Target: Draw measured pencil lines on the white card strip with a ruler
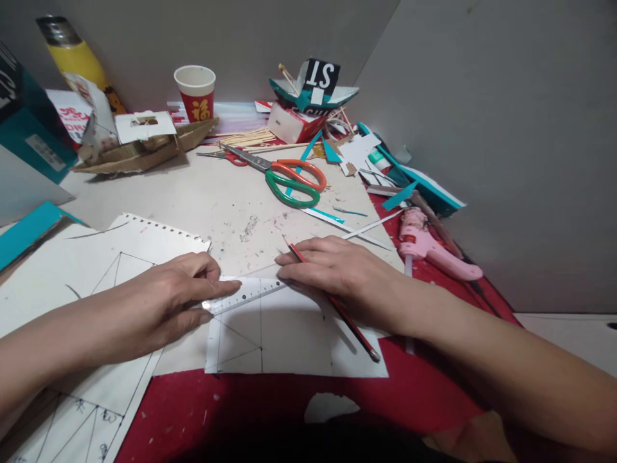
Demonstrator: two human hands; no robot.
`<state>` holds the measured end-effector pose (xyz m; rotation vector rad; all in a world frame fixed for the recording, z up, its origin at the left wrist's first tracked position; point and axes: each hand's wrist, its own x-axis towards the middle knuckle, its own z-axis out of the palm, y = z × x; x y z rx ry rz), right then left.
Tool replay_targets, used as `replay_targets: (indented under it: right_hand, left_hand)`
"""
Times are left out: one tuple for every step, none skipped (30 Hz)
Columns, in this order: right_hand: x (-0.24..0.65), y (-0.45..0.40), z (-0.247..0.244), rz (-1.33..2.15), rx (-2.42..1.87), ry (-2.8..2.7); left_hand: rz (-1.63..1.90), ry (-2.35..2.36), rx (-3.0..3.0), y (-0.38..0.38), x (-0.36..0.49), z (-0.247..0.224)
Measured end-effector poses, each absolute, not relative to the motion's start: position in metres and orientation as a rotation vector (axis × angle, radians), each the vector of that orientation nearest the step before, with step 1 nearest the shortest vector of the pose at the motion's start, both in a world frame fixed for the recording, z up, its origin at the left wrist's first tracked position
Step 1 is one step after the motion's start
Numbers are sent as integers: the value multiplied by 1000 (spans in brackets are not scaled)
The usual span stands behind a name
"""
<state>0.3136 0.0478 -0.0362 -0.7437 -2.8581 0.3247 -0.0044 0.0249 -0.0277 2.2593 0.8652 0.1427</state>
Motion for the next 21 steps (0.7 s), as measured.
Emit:
replay_targets:
  right_hand:
    - [314,48,-36,324,-744,-2860]
    - [314,48,-36,321,-744,-2861]
    - [314,48,-36,317,-743,-2861]
    - [314,48,-37,313,-740,-2859]
    - [314,48,-37,311,-739,-2855]
    - [313,48,-37,311,-740,-2850]
    - [313,48,-38,314,-741,-2845]
    - [313,48,-38,317,-743,-2842]
    - [313,48,-38,320,-745,-2841]
    - [312,48,-37,321,-749,-2842]
    - [312,47,-37,321,-752,-2844]
    - [312,47,-37,322,-753,-2845]
    - [312,47,-37,324,-755,-2844]
    - [312,47,-38,327,-758,-2841]
    - [312,47,-39,329,-758,-2838]
    - [312,47,-39,330,-757,-2834]
    - [313,47,-40,327,-753,-2830]
    - [313,47,-41,321,-745,-2825]
    - [313,48,-42,313,-736,-2821]
    - [314,48,-43,306,-728,-2819]
    - [314,48,-43,300,-721,-2817]
  left_hand:
    - [145,863,2262,25,-4,-28]
    - [146,867,2264,25,-4,-28]
    - [143,872,2267,25,-4,-27]
    - [138,873,2271,24,-3,-27]
    - [130,875,2274,24,-3,-26]
    - [121,879,2274,24,-2,-26]
    - [111,884,2273,23,-2,-25]
    - [102,884,2270,23,-1,-24]
    - [98,884,2265,23,0,-23]
    - [99,886,2259,23,1,-22]
    - [104,891,2254,23,1,-21]
    - [114,895,2249,22,2,-21]
    - [124,899,2243,22,2,-20]
    - [129,901,2236,22,3,-20]
    - [129,905,2229,22,3,-20]
    - [127,907,2224,22,3,-20]
    - [125,907,2220,22,2,-21]
    - [124,905,2218,22,2,-21]
    - [127,902,2219,23,2,-22]
    - [132,899,2222,23,2,-22]
    - [138,897,2225,23,1,-22]
